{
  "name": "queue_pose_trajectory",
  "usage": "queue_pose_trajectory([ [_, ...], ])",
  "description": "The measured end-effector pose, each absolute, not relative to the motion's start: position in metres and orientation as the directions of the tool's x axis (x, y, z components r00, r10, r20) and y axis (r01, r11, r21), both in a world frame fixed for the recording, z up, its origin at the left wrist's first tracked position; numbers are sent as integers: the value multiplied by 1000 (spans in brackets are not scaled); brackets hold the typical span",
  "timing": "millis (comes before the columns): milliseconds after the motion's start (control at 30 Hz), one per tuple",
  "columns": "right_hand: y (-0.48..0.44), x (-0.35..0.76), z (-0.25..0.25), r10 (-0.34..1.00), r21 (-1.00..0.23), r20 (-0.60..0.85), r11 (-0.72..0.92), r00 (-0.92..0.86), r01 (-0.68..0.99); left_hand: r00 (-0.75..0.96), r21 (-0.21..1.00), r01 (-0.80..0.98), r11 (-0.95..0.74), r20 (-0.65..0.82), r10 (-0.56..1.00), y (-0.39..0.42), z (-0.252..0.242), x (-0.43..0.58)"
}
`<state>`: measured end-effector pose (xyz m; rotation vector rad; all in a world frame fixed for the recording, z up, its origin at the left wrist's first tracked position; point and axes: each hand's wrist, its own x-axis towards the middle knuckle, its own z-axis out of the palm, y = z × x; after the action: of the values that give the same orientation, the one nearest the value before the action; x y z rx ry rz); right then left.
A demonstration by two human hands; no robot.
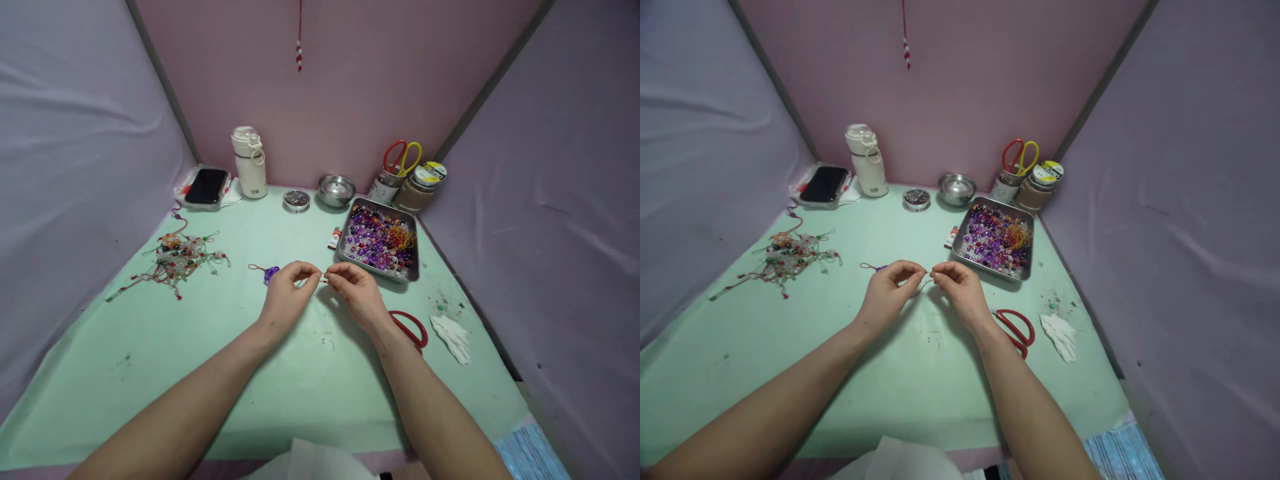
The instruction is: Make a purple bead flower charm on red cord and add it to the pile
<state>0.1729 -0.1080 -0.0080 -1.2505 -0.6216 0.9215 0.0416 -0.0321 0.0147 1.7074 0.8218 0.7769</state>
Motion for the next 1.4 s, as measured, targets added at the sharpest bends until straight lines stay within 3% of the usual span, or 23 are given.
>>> queue_pose_trajectory([
  [467,-108,173,-10,848,-984,-36,61,529,-165,569,948,248,-199,24,822,-30,17,40],
  [1400,-109,173,-10,856,-992,-29,37,516,-118,566,963,248,-107,-55,823,-29,19,41],
])
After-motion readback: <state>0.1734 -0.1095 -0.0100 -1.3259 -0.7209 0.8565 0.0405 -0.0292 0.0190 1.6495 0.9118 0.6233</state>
